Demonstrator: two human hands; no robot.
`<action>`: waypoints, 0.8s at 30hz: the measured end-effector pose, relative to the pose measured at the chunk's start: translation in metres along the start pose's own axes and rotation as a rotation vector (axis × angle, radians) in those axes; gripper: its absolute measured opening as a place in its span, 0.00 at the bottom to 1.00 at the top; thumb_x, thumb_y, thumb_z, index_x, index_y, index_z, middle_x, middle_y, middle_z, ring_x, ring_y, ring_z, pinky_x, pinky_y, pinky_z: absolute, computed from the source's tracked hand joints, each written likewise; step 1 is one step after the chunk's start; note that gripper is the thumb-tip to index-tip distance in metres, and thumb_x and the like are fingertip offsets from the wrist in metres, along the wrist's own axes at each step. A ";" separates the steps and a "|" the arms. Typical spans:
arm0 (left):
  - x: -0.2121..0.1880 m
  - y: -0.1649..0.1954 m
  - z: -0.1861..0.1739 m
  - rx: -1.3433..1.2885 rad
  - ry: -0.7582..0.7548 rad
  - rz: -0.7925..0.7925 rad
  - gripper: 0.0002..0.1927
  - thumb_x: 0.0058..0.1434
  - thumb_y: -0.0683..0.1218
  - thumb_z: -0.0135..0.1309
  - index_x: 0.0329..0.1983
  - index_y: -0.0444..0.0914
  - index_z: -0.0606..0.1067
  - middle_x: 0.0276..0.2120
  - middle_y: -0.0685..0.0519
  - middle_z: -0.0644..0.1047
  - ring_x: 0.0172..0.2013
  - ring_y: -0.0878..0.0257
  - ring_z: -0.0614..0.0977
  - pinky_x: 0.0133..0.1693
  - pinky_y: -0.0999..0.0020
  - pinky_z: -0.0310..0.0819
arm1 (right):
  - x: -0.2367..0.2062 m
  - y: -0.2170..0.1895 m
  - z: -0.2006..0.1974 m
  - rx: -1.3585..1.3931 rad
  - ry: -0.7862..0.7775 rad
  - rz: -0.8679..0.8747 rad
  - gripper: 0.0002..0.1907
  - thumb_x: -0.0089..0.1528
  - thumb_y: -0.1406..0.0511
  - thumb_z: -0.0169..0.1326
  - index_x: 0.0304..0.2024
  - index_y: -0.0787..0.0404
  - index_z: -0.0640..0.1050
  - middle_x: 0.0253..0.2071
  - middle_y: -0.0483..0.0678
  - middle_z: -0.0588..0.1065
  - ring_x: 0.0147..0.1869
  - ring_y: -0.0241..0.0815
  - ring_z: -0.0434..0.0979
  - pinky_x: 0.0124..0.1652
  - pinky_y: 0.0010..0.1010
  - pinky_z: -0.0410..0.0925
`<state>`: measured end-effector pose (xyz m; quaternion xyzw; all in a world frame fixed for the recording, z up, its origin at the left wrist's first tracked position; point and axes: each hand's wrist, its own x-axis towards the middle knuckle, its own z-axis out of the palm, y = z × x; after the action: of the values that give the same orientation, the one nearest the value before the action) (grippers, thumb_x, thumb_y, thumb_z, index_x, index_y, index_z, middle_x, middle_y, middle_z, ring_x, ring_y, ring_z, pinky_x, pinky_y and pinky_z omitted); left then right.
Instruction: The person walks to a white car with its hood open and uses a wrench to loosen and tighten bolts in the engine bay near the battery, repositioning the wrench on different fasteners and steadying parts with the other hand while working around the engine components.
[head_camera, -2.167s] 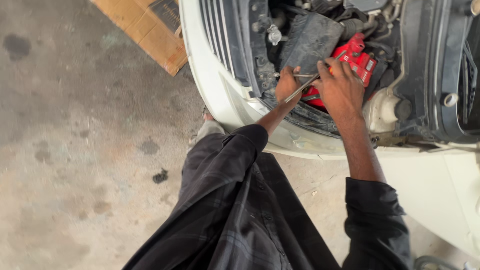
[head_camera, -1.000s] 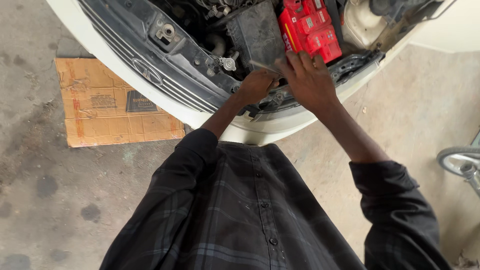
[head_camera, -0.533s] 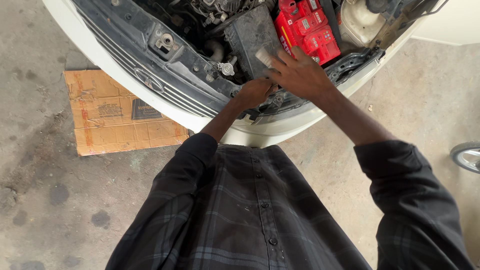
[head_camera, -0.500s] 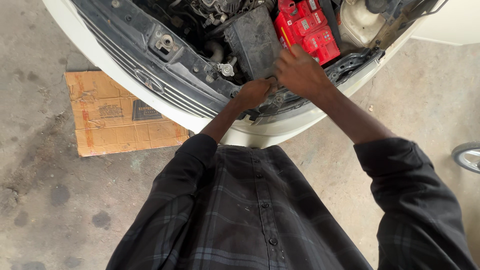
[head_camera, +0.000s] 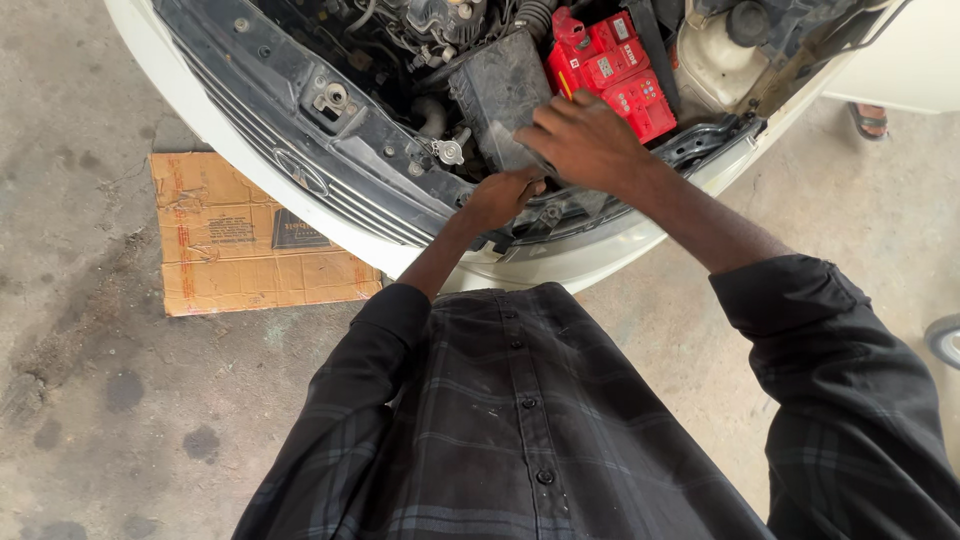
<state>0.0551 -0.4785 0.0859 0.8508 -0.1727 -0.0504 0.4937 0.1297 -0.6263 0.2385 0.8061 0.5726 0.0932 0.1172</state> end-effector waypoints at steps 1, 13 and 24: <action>-0.001 0.000 0.001 0.003 0.025 0.024 0.14 0.72 0.49 0.46 0.53 0.36 0.71 0.35 0.39 0.79 0.39 0.39 0.80 0.40 0.44 0.70 | 0.001 -0.001 0.000 -0.003 -0.043 -0.018 0.17 0.63 0.65 0.57 0.55 0.51 0.80 0.44 0.44 0.76 0.50 0.40 0.78 0.48 0.35 0.71; -0.004 -0.011 0.009 0.109 0.058 0.062 0.18 0.68 0.40 0.46 0.60 0.34 0.69 0.37 0.40 0.79 0.39 0.44 0.82 0.40 0.50 0.75 | -0.006 -0.016 0.011 -0.184 -0.249 -0.069 0.17 0.61 0.55 0.59 0.42 0.62 0.81 0.40 0.52 0.80 0.43 0.43 0.82 0.39 0.35 0.76; -0.007 -0.009 0.011 0.084 0.152 -0.019 0.14 0.72 0.44 0.48 0.59 0.35 0.69 0.35 0.40 0.79 0.37 0.44 0.83 0.39 0.51 0.75 | -0.007 -0.029 0.029 0.207 -0.410 0.280 0.23 0.63 0.49 0.58 0.36 0.64 0.83 0.26 0.53 0.80 0.28 0.47 0.81 0.30 0.40 0.72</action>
<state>0.0483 -0.4813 0.0724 0.8738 -0.1287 0.0168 0.4686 0.1097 -0.6260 0.2018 0.8871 0.4265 -0.1155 0.1336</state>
